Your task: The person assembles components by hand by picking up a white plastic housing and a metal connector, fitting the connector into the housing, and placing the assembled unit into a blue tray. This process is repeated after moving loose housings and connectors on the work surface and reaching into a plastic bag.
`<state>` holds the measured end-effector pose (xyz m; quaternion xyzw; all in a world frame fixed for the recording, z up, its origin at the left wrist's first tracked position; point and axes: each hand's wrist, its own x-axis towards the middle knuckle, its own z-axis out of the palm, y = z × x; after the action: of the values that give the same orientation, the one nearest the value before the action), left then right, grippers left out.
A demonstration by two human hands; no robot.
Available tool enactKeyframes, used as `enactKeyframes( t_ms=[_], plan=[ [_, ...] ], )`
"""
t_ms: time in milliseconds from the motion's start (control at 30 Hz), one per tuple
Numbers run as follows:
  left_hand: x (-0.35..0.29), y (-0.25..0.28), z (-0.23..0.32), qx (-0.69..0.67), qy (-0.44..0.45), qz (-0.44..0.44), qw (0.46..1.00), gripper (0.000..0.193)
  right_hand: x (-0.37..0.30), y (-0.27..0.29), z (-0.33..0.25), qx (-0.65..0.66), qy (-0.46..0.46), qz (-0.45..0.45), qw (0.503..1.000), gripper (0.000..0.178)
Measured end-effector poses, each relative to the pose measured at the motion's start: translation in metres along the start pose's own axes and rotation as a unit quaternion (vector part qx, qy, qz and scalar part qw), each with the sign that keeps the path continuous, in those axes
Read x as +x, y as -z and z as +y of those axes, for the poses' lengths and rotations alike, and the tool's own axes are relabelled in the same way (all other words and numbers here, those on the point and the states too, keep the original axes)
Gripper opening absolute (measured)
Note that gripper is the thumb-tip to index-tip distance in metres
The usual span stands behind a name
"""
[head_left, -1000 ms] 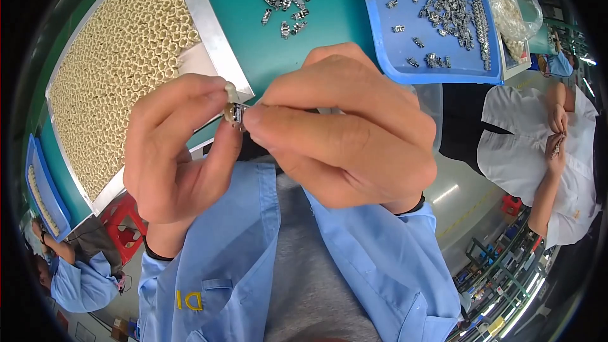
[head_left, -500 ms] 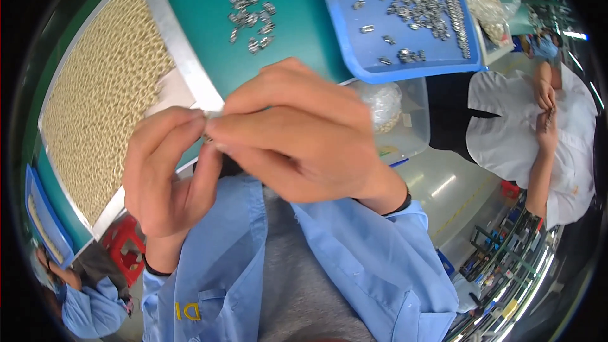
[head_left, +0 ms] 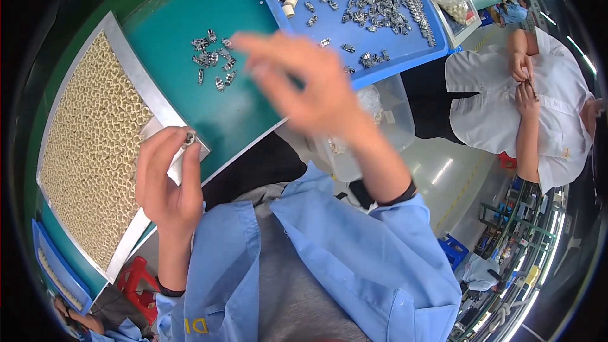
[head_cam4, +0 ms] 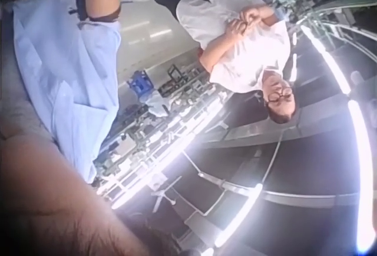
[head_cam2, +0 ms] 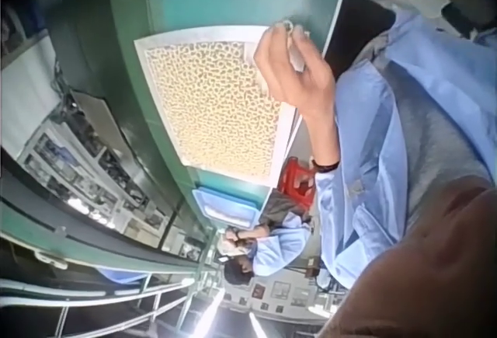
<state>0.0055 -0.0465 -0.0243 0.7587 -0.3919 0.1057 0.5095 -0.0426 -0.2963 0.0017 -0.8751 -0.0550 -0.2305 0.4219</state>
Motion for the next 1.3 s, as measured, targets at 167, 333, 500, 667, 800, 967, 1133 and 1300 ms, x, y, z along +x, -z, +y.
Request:
enactKeyframes(
  t_ms=[167, 333, 500, 667, 800, 967, 1133, 1300],
  plan=[
    [-0.004, 0.000, -0.001, -0.206, 0.165, 0.067, 0.962, 0.034, 0.039, 0.050, 0.089, -0.250, 0.062, -0.033, 0.966, 0.027],
    [0.006, 0.007, -0.009, -0.467, 0.303, 0.065, 0.828, 0.030, 0.050, 0.054, 0.116, -0.294, 0.109, -0.114, 0.943, 0.025],
    [0.009, 0.015, -0.011, -0.580, 0.372, 0.073, 0.721, 0.036, 0.058, 0.048, 0.107, -0.308, 0.064, -0.125, 0.941, 0.021],
    [0.008, 0.016, -0.013, -0.614, 0.380, 0.070, 0.689, 0.041, 0.055, 0.051, 0.104, -0.346, 0.041, -0.103, 0.932, 0.021],
    [0.014, 0.009, -0.004, -0.535, 0.333, 0.043, 0.776, 0.038, 0.033, 0.059, 0.088, -0.191, -0.015, -0.017, 0.981, 0.019],
    [0.008, -0.002, 0.004, -0.366, 0.245, 0.031, 0.897, 0.033, 0.012, 0.026, 0.026, 0.274, -0.030, -0.052, 0.960, 0.023],
    [0.014, -0.010, 0.015, -0.306, 0.163, 0.003, 0.938, 0.029, -0.001, 0.009, 0.000, 0.365, -0.010, -0.056, 0.929, 0.026],
    [0.023, -0.012, 0.022, -0.150, 0.040, 0.008, 0.988, 0.030, -0.004, -0.001, -0.012, 0.387, -0.019, -0.057, 0.920, 0.025]
  ],
)
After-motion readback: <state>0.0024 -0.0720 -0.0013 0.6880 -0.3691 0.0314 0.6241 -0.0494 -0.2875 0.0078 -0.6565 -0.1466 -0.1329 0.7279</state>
